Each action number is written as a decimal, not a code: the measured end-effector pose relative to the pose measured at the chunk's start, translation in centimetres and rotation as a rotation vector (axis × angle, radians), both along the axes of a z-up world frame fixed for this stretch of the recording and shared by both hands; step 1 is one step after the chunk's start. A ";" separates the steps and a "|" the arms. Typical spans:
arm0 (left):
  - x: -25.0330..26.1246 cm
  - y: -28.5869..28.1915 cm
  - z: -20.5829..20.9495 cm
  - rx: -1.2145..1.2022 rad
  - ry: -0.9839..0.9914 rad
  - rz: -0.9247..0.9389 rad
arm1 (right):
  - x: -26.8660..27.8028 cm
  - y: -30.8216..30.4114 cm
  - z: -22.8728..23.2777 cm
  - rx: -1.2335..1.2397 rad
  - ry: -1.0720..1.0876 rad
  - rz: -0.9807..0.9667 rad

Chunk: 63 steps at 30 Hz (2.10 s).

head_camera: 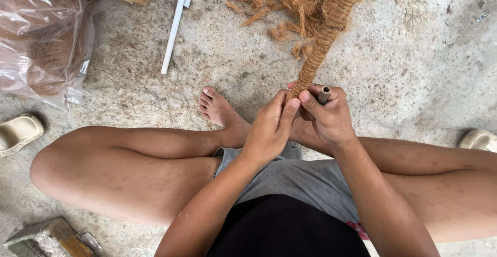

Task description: The person sits on the floor and wraps a bundle of coconut coir around a long stick using a thin wire. They repeatedly wind the wire around the coir and stick to secure the material, occasionally adjusting the bundle with their hands.

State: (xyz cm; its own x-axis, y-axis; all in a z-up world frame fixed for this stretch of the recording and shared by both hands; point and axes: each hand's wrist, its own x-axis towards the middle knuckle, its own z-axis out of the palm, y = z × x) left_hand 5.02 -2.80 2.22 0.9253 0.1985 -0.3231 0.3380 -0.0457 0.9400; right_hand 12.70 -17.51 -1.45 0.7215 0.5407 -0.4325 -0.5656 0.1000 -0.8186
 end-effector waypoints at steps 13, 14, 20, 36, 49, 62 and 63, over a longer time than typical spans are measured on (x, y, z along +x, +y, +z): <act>1.3 0.1 -1.5 0.110 -0.138 0.005 | 1.8 0.2 0.7 0.105 0.052 -0.007; 1.6 0.2 -1.6 0.146 -0.139 0.003 | 1.9 0.5 0.8 0.118 0.059 -0.032; 3.7 1.2 -1.5 0.237 -0.050 -0.070 | 2.3 2.1 2.1 -0.096 -0.032 -0.138; 6.6 3.8 0.9 0.373 -0.196 -0.106 | 4.8 3.9 1.7 0.024 -0.004 -0.376; 8.3 6.5 0.2 0.770 -0.180 -0.374 | 4.9 2.5 8.7 -0.690 -1.242 0.419; 5.0 4.7 2.7 0.987 -0.474 -0.845 | 12.1 2.5 13.3 -0.897 -1.070 1.329; 5.0 4.8 2.9 1.011 -0.521 -0.876 | 12.4 2.4 12.9 -0.857 -0.994 1.357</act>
State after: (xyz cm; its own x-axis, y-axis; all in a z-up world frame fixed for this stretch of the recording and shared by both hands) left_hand 10.01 1.98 5.16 0.8344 -0.5509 0.0178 -0.5143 -0.7665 0.3846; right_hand 25.10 -15.15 11.49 0.1720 0.7753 -0.6078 0.7465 -0.5052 -0.4331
